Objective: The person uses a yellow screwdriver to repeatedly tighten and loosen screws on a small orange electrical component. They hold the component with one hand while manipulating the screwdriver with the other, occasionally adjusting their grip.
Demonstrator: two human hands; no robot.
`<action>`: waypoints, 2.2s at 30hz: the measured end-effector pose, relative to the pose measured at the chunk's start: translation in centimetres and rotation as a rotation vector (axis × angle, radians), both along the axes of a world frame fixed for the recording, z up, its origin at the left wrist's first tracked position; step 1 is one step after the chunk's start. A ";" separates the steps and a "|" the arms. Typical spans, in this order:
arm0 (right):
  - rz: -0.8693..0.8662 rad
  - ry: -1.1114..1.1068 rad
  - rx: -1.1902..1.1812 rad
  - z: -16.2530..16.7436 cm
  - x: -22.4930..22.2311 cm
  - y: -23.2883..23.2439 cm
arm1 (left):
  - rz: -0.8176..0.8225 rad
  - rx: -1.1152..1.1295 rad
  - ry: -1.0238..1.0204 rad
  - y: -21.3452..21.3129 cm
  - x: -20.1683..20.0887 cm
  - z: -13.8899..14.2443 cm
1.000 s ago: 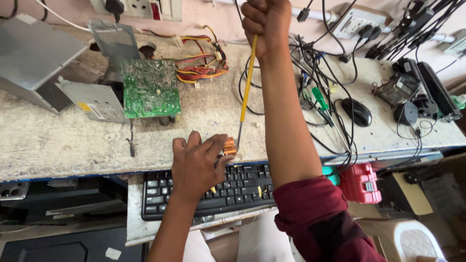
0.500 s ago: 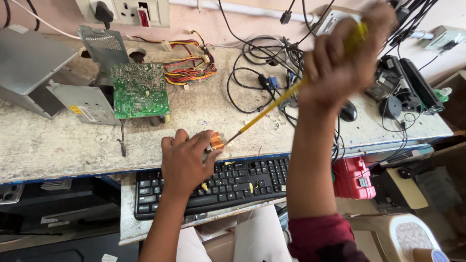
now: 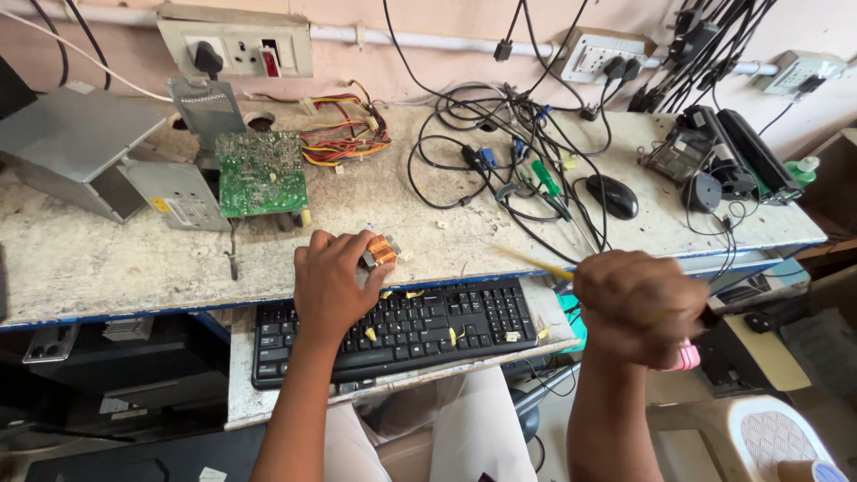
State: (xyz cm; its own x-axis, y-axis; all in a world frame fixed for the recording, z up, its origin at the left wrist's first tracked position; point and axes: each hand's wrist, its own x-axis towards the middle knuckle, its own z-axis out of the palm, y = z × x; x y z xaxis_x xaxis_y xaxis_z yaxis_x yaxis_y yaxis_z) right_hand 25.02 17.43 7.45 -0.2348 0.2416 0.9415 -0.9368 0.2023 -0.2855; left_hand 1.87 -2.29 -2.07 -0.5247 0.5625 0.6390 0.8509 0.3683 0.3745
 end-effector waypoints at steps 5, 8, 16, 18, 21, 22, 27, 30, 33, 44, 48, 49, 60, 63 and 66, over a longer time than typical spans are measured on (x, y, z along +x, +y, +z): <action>-0.133 0.024 0.027 -0.1 0.3 0.0 | -0.015 0.030 0.004 0.1 -0.1 -0.3; -0.107 0.093 0.154 1.0 1.0 -0.6 | -0.023 0.048 0.012 0.0 -0.2 -0.4; -0.378 -0.251 0.559 6.9 4.4 -3.5 | -0.019 0.046 -0.039 -0.2 -0.4 -0.4; -0.598 -0.536 0.662 7.0 4.5 -4.0 | -0.030 0.040 -0.040 -0.3 -0.4 -0.5; -0.829 -0.872 0.742 4.7 1.8 -4.2 | -0.037 0.062 -0.014 -0.2 -0.6 -0.6; -0.890 -0.903 0.801 3.6 0.3 -4.1 | -0.036 0.069 -0.006 -0.2 -0.7 -0.5; -0.962 -0.978 0.886 -2.7 -7.2 -3.7 | -0.132 0.103 -0.067 -0.6 -0.8 0.0; -0.994 -0.974 0.820 -5.2 -10.1 -4.4 | -0.173 0.126 -0.081 -0.7 -0.6 0.5; -0.979 -0.946 0.735 -6.8 -11.4 -5.2 | -0.159 0.098 -0.059 -0.8 -0.4 0.6; -0.983 -0.929 0.595 -9.4 -10.2 -4.6 | -0.031 0.043 -0.043 -0.1 -0.4 -0.1; -1.024 -0.916 0.598 -7.9 -11.0 -2.4 | -0.110 0.089 -0.097 -0.4 -0.6 0.2; -1.035 -0.917 0.597 -7.5 -11.3 -1.7 | -0.130 0.101 -0.108 -0.5 -0.6 0.4; -1.101 -0.861 0.747 -7.7 -13.8 -2.1 | -0.196 0.173 -0.124 -0.8 -0.6 0.6; -1.061 -0.796 0.793 -7.9 -13.8 -2.0 | -0.193 0.217 -0.182 -0.7 -0.4 0.4; -0.991 -0.710 0.879 -7.6 -14.2 -1.6 | -0.190 0.233 -0.240 -0.7 -0.1 0.3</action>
